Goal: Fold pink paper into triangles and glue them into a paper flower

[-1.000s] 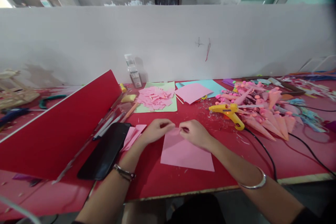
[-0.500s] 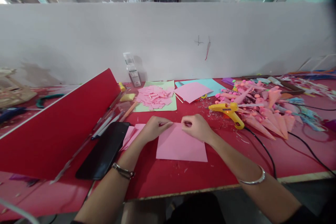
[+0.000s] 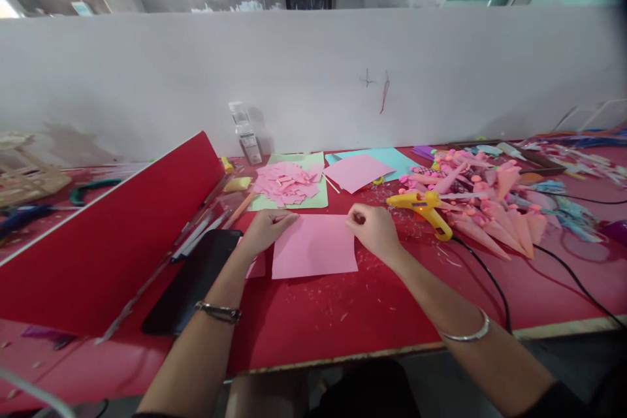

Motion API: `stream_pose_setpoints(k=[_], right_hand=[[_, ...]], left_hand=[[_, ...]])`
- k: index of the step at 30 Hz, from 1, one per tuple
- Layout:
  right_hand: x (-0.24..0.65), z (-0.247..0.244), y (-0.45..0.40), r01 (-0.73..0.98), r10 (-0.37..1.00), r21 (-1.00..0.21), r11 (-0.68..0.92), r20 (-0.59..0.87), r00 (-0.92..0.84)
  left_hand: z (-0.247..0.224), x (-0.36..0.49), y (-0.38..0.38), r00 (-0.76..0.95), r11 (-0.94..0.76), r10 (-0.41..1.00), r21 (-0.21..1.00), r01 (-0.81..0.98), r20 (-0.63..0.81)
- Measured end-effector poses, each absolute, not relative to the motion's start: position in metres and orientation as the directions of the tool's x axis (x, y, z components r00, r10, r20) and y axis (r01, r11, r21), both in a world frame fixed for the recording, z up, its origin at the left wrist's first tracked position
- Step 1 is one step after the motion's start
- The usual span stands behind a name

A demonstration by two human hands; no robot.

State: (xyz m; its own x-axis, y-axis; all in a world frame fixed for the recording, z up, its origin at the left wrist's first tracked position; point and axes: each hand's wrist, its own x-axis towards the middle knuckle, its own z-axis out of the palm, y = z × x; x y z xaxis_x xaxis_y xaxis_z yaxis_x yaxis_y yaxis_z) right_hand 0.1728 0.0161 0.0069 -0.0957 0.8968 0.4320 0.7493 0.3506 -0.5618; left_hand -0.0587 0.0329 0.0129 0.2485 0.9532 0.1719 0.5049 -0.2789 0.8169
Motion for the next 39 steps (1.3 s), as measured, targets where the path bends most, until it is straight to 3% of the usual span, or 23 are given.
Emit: stream_pose_setpoints(k=[6, 12, 18, 20, 24, 28, 33, 36, 39], right_hand=[[0.175, 0.007, 0.017, 0.677, 0.882, -0.617, 0.401, 0.46, -0.104], [0.177, 0.011, 0.018, 0.558, 0.86, -0.707, 0.434, 0.511, -0.022], [0.171, 0.01, 0.016, 0.294, 0.916, -0.868, 0.4, 0.365, -0.167], [0.168, 0.006, 0.018, 0.297, 0.912, -0.87, 0.394, 0.328, -0.249], [0.163, -0.001, 0.017, 0.368, 0.902, -0.842, 0.395, 0.28, -0.328], [0.154, -0.002, 0.01, 0.375, 0.875, -0.822, 0.429, 0.275, -0.398], [0.15, -0.003, 0.007, 0.385, 0.872, -0.81, 0.442, 0.289, -0.395], [0.153, -0.003, 0.011, 0.367, 0.881, -0.826, 0.429, 0.292, -0.371], [0.159, -0.002, 0.017, 0.346, 0.897, -0.847, 0.403, 0.29, -0.334]], left_hand=[[0.018, -0.059, 0.031, 0.236, -0.154, 0.971, 0.885, 0.44, 0.051], [0.026, -0.061, 0.027, 0.107, -0.179, 0.983, 0.891, 0.417, 0.147], [0.017, -0.06, 0.031, 0.201, -0.195, 0.973, 0.868, 0.456, 0.113], [0.014, -0.058, 0.031, 0.238, -0.294, 0.952, 0.794, 0.532, 0.193], [0.014, -0.046, 0.026, 0.369, -0.533, 0.844, 0.526, 0.663, 0.389], [0.014, -0.025, 0.016, 0.505, -0.649, 0.757, 0.381, 0.659, 0.415], [0.009, -0.011, 0.012, 0.574, -0.66, 0.738, 0.2, 0.724, 0.354], [0.009, -0.014, 0.014, 0.538, -0.61, 0.754, 0.099, 0.786, 0.376], [0.013, -0.022, 0.015, 0.467, -0.533, 0.794, 0.075, 0.843, 0.388]])
